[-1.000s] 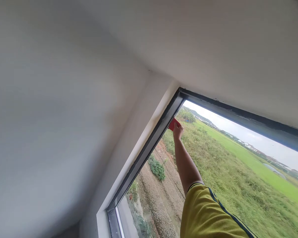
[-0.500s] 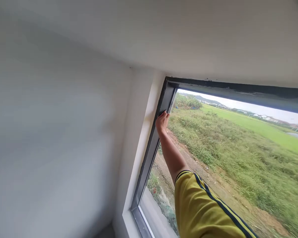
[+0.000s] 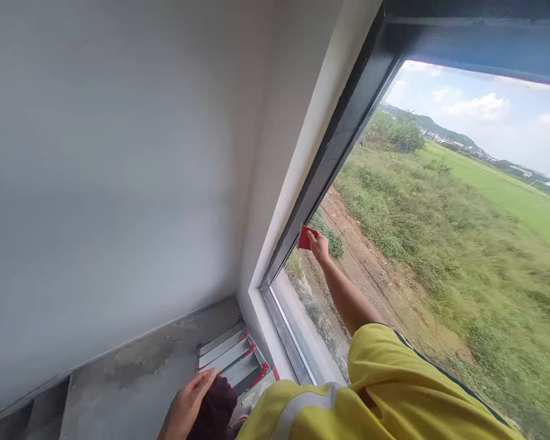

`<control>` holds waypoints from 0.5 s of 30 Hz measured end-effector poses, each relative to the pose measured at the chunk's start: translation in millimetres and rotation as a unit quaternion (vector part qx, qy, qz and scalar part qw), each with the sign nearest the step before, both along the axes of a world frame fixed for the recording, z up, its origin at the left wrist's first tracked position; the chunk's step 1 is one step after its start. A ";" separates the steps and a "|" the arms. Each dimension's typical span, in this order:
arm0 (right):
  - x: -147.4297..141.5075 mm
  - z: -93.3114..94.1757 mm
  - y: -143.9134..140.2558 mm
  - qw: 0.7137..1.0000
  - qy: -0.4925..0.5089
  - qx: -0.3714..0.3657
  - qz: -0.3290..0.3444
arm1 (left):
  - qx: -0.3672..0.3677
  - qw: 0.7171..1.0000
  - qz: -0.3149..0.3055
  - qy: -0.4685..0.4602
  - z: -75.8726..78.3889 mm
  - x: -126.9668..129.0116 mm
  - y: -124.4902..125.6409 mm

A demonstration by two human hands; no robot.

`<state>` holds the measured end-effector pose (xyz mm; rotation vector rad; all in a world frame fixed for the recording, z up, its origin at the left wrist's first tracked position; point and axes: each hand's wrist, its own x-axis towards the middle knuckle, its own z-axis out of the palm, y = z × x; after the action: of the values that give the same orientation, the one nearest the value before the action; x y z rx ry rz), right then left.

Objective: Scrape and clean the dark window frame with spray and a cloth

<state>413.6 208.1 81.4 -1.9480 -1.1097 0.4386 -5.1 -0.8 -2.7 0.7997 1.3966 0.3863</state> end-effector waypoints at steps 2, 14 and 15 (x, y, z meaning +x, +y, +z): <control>-7.6 -8.6 6.1 0.999 -0.026 0.028 -0.015 | 0.004 1.000 -0.024 0.006 3.0 3.8 1.6; -27.9 -11.7 84.0 0.956 -0.232 0.143 -0.107 | 0.033 0.999 0.001 -0.011 -12.6 4.0 2.4; -28.0 -16.5 82.8 0.954 -0.233 0.150 -0.117 | 0.029 1.000 0.000 -0.008 -18.6 0.1 1.7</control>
<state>385.6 290.9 64.9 -1.9208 -1.1324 -0.3209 -5.1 1.0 -21.3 0.8416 1.3748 0.4332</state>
